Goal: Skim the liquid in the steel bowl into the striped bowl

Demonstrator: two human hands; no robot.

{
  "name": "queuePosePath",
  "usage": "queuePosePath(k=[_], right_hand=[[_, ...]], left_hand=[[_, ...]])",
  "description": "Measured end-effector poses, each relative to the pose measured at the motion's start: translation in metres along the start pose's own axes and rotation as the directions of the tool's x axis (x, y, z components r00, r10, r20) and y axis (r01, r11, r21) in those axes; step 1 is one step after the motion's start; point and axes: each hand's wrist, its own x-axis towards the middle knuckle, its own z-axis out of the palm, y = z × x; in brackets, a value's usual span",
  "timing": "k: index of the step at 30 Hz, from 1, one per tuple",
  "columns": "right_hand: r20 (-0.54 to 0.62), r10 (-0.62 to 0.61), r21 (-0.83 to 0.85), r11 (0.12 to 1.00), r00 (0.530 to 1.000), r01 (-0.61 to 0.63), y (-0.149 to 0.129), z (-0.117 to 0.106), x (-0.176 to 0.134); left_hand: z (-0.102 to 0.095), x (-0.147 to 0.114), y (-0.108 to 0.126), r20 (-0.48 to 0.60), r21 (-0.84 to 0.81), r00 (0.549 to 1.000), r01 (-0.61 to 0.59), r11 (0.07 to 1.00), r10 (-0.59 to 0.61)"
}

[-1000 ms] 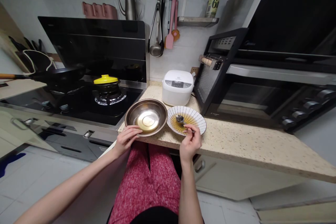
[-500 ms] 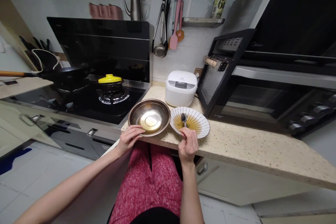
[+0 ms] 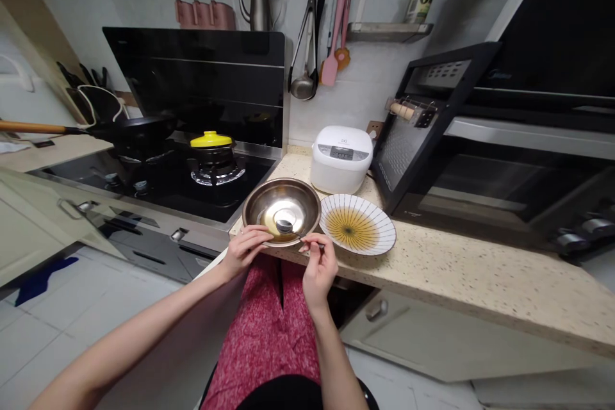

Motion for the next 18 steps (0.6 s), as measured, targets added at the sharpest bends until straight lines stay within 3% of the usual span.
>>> queuePosePath(k=[7, 18], right_hand=[[0.038, 0.109, -0.015, 0.994, 0.993, -0.109, 0.010, 0.004, -0.003], [0.047, 0.147, -0.006, 0.989, 0.988, -0.147, 0.013, 0.007, -0.003]], left_hand=[[0.000, 0.002, 0.002, 0.012, -0.032, 1.000, 0.006, 0.999, -0.006], [0.001, 0.001, 0.003, -0.011, -0.015, 1.000, -0.010, 1.000, 0.010]])
